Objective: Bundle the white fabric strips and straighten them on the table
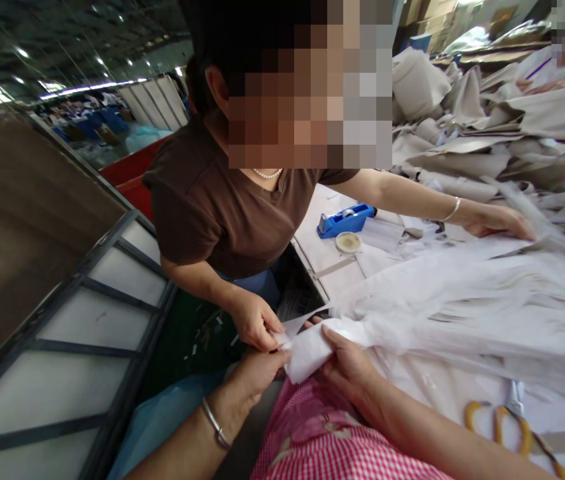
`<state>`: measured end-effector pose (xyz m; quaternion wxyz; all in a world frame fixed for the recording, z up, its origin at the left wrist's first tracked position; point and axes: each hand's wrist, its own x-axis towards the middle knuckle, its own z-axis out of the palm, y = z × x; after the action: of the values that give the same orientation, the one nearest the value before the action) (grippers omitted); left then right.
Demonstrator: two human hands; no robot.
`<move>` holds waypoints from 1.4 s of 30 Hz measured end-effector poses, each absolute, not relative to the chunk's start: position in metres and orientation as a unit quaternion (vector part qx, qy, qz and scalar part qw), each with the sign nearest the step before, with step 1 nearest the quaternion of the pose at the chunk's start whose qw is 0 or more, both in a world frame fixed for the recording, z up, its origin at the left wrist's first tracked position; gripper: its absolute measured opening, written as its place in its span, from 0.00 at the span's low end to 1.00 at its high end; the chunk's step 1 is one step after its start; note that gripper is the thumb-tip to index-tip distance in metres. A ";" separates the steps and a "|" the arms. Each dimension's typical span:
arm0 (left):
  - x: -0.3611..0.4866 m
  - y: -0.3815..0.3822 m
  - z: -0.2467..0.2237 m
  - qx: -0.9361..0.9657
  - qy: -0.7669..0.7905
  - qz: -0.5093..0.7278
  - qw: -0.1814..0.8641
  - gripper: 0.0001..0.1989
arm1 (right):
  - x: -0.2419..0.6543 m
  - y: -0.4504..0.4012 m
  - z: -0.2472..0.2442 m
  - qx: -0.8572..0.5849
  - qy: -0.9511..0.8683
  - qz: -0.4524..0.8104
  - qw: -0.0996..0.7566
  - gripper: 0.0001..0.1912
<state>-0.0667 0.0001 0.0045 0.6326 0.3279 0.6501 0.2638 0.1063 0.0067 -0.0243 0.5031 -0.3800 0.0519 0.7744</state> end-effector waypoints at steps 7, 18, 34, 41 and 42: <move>-0.078 0.004 0.027 0.339 0.540 0.287 0.714 0.21 | 0.101 0.007 -0.034 -0.397 0.045 0.766 0.504 0.14; -0.086 -0.005 0.021 0.333 0.629 0.213 0.670 0.18 | 0.103 0.007 -0.035 -0.359 0.054 0.786 0.500 0.24; -0.086 0.003 0.012 0.345 0.623 0.211 0.669 0.15 | 0.106 0.013 -0.021 -0.391 0.070 0.768 0.503 0.25; -0.085 0.033 0.022 0.427 0.544 0.128 0.711 0.26 | 0.104 0.010 -0.022 -0.396 0.072 0.763 0.506 0.23; -0.081 0.036 0.023 0.412 0.537 0.118 0.727 0.29 | 0.105 0.009 -0.022 -0.393 0.070 0.763 0.508 0.22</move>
<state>-0.0814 0.0359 0.0233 0.7270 0.4118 0.5366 0.1180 0.1050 0.0093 -0.0223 0.5085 -0.3930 0.0697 0.7630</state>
